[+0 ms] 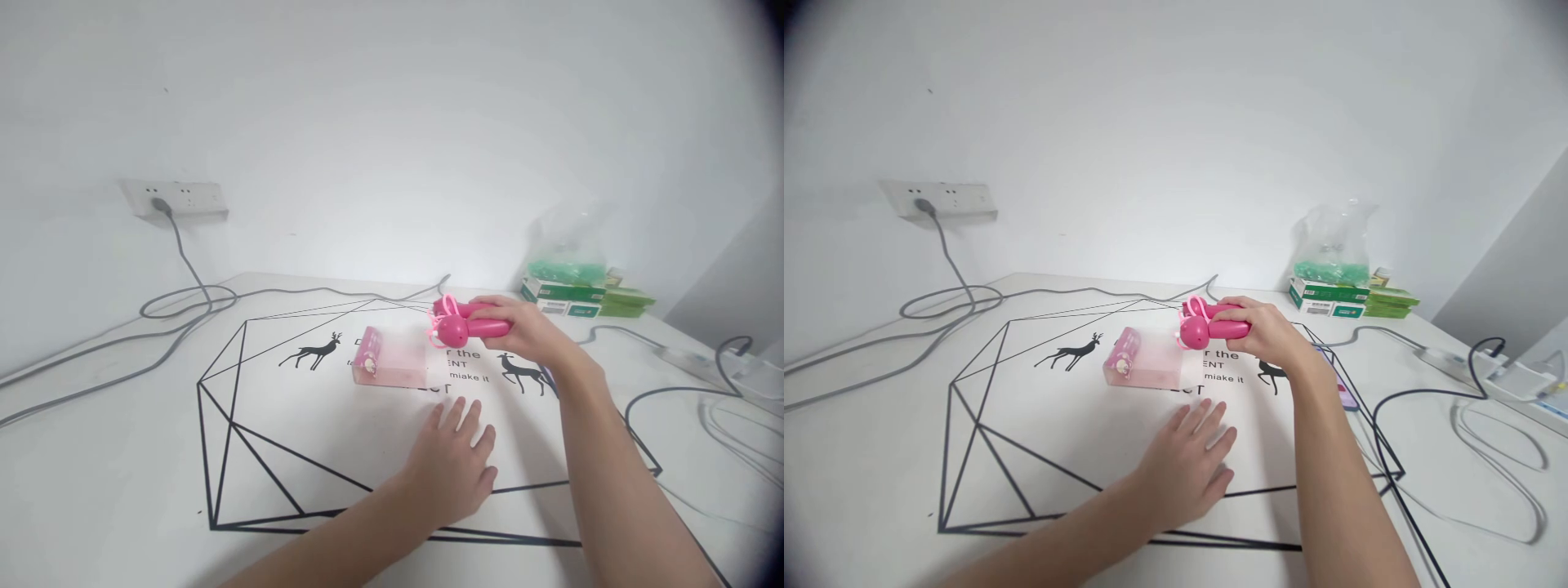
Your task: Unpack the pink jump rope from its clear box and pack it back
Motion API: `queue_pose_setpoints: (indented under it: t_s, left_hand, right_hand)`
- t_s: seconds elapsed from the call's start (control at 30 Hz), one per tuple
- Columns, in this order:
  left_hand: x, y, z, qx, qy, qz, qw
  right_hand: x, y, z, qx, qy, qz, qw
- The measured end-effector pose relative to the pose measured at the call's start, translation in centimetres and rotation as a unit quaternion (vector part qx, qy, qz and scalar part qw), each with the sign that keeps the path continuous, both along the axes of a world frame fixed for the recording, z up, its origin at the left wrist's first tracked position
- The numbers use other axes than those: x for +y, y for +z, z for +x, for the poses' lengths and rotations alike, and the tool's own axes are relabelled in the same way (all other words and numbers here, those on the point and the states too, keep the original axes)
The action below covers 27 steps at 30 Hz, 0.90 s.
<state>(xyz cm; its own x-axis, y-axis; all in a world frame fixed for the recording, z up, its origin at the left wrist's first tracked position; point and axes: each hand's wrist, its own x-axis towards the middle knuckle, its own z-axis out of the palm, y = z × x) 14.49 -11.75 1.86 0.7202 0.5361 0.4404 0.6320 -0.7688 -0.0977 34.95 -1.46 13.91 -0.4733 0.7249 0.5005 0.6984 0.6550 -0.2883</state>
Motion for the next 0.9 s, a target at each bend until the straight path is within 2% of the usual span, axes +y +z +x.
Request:
queue_pose_setpoints:
  t_s: [0.07,0.17,0.23,0.27,0.33,0.4,0.47,0.5,0.57,0.63,0.73,0.8,0.9]
  left_hand:
    - [0.3,1.6,-1.2,-0.023,-0.002,0.029,0.999]
    - [2.2,4.4,-3.8,-0.105,0.033,0.052,0.993]
    - [4.0,6.1,-5.3,-0.19,0.055,0.013,0.98]
    - [4.8,6.7,-5.7,-0.252,0.075,-0.013,0.965]
    - [6.2,7.4,-5.9,-0.396,0.117,-0.115,0.903]
    - [7.2,7.4,-5.2,-0.522,0.125,-0.271,0.799]
    - [8.1,6.9,-4.0,-0.605,0.077,-0.395,0.687]
    - [8.4,6.5,-3.4,-0.629,0.046,-0.43,0.646]
    - [9.1,5.9,-2.4,-0.673,0.016,-0.45,0.587]
    - [9.6,5.4,-1.9,-0.706,0.004,-0.448,0.549]
    - [10.1,5.2,-1.9,-0.731,0.004,-0.453,0.51]
    - [10.5,5.2,-2.2,-0.74,0.008,-0.455,0.494]
    - [11.1,5.1,-2.6,-0.75,-0.006,-0.444,0.49]
  right_hand:
    - [-0.1,0.0,-0.2,0.001,0.0,0.018,1.0]
    - [-0.1,-0.1,-0.6,-0.001,0.017,0.044,0.999]
    - [0.0,-0.3,-1.0,-0.003,0.018,0.05,0.999]
    - [0.0,-0.4,-1.3,-0.003,0.014,0.052,0.999]
    - [0.2,-0.8,-1.8,-0.001,0.008,0.055,0.998]
    - [0.4,-1.3,-2.5,-0.003,0.008,0.055,0.998]
    - [0.7,-1.8,-3.2,-0.011,0.007,0.056,0.998]
    - [0.9,-2.0,-3.5,-0.017,0.003,0.058,0.998]
    - [1.2,-2.6,-4.1,-0.026,-0.005,0.061,0.998]
    - [1.6,-3.1,-4.5,-0.035,-0.014,0.061,0.997]
    - [2.0,-3.7,-5.0,-0.048,-0.009,0.058,0.997]
    - [2.2,-4.1,-5.3,-0.053,0.0,0.053,0.997]
    - [2.3,-4.4,-5.8,-0.049,0.007,0.034,0.998]
